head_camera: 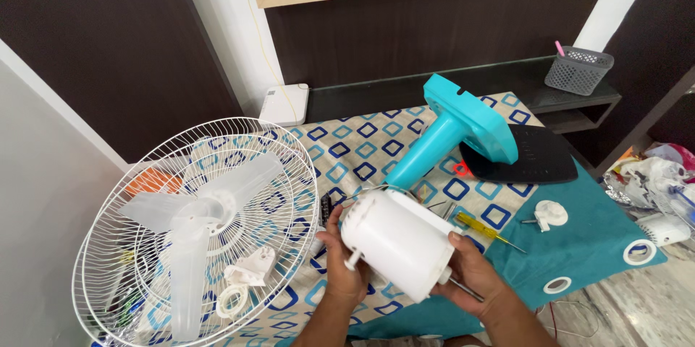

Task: The person uses a yellow screwdriver to tighten screws on the white motor housing of a disassembled electric fan. The person holds the motor housing, rotates it, and repeatedly tightens screws on its rear plate.

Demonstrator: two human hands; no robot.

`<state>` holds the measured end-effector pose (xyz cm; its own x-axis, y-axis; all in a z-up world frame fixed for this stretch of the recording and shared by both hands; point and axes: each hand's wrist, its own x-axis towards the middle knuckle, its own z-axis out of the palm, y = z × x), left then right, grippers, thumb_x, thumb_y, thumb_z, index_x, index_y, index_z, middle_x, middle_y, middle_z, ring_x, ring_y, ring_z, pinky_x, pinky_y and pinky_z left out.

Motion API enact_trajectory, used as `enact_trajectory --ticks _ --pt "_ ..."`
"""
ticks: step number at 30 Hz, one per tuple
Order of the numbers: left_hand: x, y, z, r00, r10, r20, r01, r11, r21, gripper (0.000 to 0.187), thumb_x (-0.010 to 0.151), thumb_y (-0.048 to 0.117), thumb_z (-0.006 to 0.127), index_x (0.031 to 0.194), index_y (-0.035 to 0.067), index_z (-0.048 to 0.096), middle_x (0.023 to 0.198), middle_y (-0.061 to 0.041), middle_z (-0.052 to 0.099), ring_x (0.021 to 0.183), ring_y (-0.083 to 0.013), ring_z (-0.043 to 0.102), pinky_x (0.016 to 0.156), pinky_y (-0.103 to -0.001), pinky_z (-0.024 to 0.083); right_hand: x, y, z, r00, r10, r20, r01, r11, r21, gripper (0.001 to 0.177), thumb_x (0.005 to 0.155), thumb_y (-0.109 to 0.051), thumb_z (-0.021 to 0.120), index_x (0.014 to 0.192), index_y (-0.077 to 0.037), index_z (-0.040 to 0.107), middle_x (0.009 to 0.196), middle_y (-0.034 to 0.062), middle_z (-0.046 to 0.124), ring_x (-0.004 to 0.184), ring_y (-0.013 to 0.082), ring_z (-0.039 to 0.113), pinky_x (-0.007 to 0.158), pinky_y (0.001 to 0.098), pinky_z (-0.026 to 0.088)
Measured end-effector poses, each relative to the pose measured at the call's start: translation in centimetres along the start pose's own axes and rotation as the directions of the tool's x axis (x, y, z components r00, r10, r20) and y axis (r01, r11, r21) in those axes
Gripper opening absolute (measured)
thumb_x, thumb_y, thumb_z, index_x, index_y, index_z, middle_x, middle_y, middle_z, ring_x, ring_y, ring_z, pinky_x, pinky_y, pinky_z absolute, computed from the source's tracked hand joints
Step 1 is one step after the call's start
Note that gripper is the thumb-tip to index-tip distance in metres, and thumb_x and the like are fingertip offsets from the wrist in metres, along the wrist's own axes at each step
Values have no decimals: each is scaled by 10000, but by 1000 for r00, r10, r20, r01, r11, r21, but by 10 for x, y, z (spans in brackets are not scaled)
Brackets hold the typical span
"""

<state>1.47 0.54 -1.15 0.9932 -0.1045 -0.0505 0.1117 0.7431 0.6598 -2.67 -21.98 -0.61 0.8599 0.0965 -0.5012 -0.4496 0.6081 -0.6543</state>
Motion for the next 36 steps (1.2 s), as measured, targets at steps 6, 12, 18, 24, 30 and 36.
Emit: enact_trajectory --ticks 6,12,18,24,30,36 --pt "1 -11 -5 964 111 242 -142 983 113 931 995 721 458 1581 9 332 1402 -145 544 1229 -304 496 1066 -435 393 -4 7 42 981 -134 141 103 972 210 861 804 -631 587 1451 -76 462 1305 203 600 1090 357 651 856 539 553" --pt "-13 0 6 919 79 387 -258 861 438 1240 799 764 681 1616 4 141 1564 -174 419 1436 -277 428 1171 -406 338 -1 26 70 963 -259 81 235 945 226 791 852 -577 538 1468 -92 440 1354 151 600 1135 331 628 927 542 530" --pt "-14 6 6 885 191 425 -360 858 365 1266 813 793 664 1649 15 116 1626 -184 366 1487 -282 389 1204 -407 331 10 39 70 965 -254 71 243 960 139 706 933 -512 488 1479 -68 427 1356 163 602 1163 298 627 973 511 506" --pt "-6 6 2 973 52 227 -72 994 82 951 857 413 760 1583 36 274 1478 -162 489 1346 -287 490 1123 -447 389 10 32 62 979 -202 0 201 972 -119 733 911 -458 619 1471 -27 421 1341 166 625 1222 271 611 1072 430 478" --pt "-3 10 9 997 -20 78 11 993 115 905 796 197 759 1561 90 288 1416 -165 546 1308 -291 540 1091 -452 453 12 15 42 976 -215 20 208 915 -345 691 885 -473 643 1353 23 527 1281 185 672 1184 258 660 1072 405 492" --pt "-12 13 19 977 87 196 -138 955 263 1086 753 270 802 1605 82 156 1457 -204 489 1335 -317 519 1091 -467 455 30 -2 7 965 -254 70 260 878 -403 546 952 -402 633 1202 82 586 1158 216 712 1092 294 690 1026 436 550"
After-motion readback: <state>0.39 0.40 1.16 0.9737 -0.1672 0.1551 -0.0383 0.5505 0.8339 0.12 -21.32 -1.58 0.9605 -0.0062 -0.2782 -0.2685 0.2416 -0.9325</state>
